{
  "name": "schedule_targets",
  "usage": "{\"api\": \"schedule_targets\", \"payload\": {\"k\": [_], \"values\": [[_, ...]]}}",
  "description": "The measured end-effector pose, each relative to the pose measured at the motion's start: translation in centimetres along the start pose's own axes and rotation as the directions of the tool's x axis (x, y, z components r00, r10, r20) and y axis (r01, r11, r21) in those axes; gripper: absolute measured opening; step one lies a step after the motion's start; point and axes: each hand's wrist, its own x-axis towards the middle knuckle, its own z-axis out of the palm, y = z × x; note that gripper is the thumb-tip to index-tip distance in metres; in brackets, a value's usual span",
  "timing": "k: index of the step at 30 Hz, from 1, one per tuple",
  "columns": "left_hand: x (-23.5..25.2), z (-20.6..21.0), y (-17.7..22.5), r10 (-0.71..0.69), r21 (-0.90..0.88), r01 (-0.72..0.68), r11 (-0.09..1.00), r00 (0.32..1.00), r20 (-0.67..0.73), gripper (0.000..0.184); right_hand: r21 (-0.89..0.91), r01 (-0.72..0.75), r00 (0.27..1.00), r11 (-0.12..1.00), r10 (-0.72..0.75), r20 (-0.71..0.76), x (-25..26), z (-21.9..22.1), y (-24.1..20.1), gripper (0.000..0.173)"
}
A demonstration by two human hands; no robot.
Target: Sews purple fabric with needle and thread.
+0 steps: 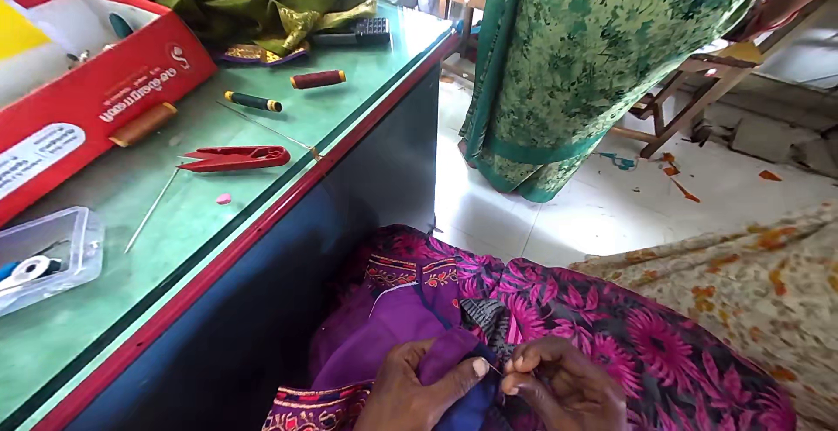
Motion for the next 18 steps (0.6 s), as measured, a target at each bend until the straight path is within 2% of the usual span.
{"api": "schedule_targets", "payload": {"k": [7, 15, 18], "values": [[-0.07, 0.04, 0.01, -0.005, 0.006, 0.006, 1.000, 1.000, -0.024, 0.009, -0.058, 0.006, 1.000, 0.998, -0.005, 0.009, -0.05, 0.53, -0.47, 0.011], [-0.14, 0.21, 0.02, 0.010, 0.031, -0.009, 0.999, 1.000, -0.030, 0.008, -0.030, 0.008, 1.000, 1.000, -0.008, -0.020, 0.05, 0.58, -0.46, 0.010], [-0.15, 0.24, 0.04, 0.012, 0.045, -0.010, 0.999, 0.999, -0.030, 0.008, -0.084, 0.009, 1.000, 0.996, -0.012, -0.029, 0.11, 0.45, -0.50, 0.012]]}}
